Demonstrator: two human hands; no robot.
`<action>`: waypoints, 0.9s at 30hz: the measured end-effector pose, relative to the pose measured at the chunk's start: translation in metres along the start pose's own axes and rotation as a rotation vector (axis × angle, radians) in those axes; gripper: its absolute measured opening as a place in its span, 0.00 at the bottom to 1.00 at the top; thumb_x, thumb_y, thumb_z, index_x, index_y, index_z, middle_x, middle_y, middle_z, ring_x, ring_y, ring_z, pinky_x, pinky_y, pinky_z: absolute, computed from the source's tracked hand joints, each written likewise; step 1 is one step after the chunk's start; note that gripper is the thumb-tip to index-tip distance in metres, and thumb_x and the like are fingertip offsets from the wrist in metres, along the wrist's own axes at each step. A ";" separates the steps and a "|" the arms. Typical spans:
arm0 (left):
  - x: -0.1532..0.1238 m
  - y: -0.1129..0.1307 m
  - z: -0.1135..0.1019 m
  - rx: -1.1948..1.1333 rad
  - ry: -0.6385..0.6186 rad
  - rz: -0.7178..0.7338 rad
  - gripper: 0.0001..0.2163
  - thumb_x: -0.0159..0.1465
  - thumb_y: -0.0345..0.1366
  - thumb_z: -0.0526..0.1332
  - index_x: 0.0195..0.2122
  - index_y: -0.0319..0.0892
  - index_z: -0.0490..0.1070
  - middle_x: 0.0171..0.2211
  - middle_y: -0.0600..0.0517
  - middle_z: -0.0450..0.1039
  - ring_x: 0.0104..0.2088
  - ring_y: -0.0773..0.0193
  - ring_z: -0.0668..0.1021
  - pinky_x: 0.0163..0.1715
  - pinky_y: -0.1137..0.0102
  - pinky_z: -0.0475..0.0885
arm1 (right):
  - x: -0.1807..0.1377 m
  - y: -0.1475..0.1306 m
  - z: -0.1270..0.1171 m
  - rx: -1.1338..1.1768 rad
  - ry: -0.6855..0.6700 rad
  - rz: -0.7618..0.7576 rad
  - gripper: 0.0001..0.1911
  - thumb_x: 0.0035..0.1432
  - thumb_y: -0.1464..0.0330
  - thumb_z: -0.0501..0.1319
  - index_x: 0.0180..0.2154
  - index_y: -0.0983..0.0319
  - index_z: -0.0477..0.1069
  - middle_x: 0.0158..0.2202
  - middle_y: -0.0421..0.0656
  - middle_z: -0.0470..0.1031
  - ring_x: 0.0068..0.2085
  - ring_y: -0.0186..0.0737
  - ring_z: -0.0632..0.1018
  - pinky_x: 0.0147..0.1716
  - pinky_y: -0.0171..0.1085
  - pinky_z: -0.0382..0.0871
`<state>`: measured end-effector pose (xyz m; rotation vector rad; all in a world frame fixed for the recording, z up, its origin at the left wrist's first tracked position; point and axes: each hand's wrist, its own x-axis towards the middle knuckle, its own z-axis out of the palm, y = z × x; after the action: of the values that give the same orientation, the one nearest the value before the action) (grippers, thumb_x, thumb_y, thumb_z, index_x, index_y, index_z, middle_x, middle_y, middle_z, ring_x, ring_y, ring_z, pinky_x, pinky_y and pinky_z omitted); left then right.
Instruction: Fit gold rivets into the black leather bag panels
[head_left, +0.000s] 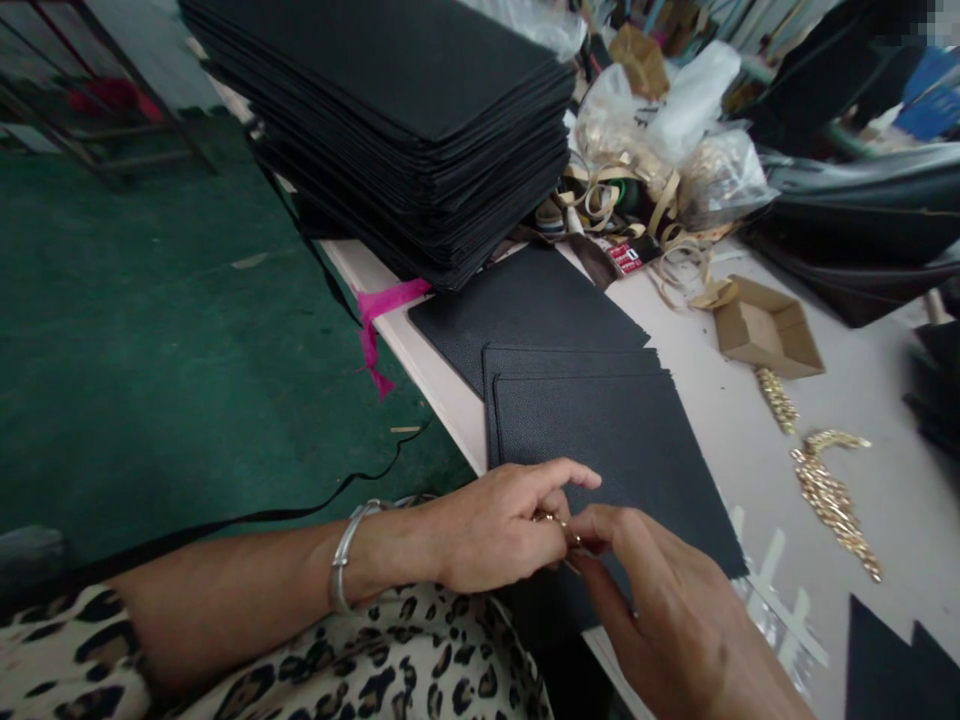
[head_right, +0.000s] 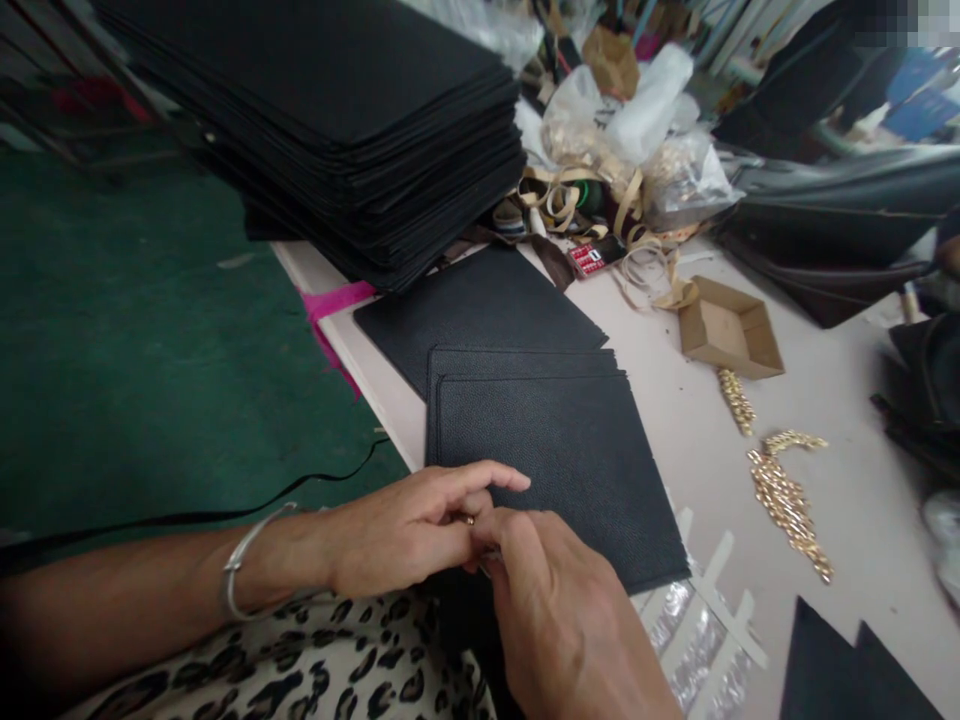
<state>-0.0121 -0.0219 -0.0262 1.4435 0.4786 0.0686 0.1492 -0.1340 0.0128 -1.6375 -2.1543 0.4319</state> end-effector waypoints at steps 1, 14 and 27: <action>0.001 -0.001 0.001 -0.002 0.006 0.006 0.24 0.62 0.29 0.56 0.61 0.43 0.62 0.29 0.58 0.72 0.31 0.66 0.75 0.30 0.72 0.66 | -0.001 -0.001 -0.001 -0.028 -0.010 -0.007 0.08 0.66 0.76 0.52 0.40 0.59 0.66 0.30 0.39 0.73 0.29 0.35 0.76 0.28 0.35 0.67; 0.002 -0.012 0.013 -0.109 0.044 0.028 0.23 0.59 0.29 0.61 0.56 0.44 0.64 0.28 0.60 0.69 0.29 0.69 0.71 0.29 0.73 0.63 | -0.004 -0.010 0.000 -0.148 -0.046 -0.014 0.09 0.68 0.76 0.48 0.38 0.60 0.64 0.28 0.39 0.71 0.27 0.36 0.75 0.26 0.36 0.64; 0.005 -0.004 0.016 -0.492 0.099 -0.063 0.18 0.51 0.26 0.61 0.44 0.44 0.65 0.26 0.59 0.72 0.29 0.66 0.75 0.30 0.71 0.67 | -0.001 -0.018 0.007 -0.186 0.063 0.007 0.09 0.68 0.74 0.51 0.46 0.62 0.66 0.30 0.41 0.73 0.28 0.38 0.76 0.25 0.36 0.69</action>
<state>-0.0028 -0.0355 -0.0308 0.9454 0.5437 0.1945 0.1309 -0.1398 0.0152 -1.7320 -2.1984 0.1837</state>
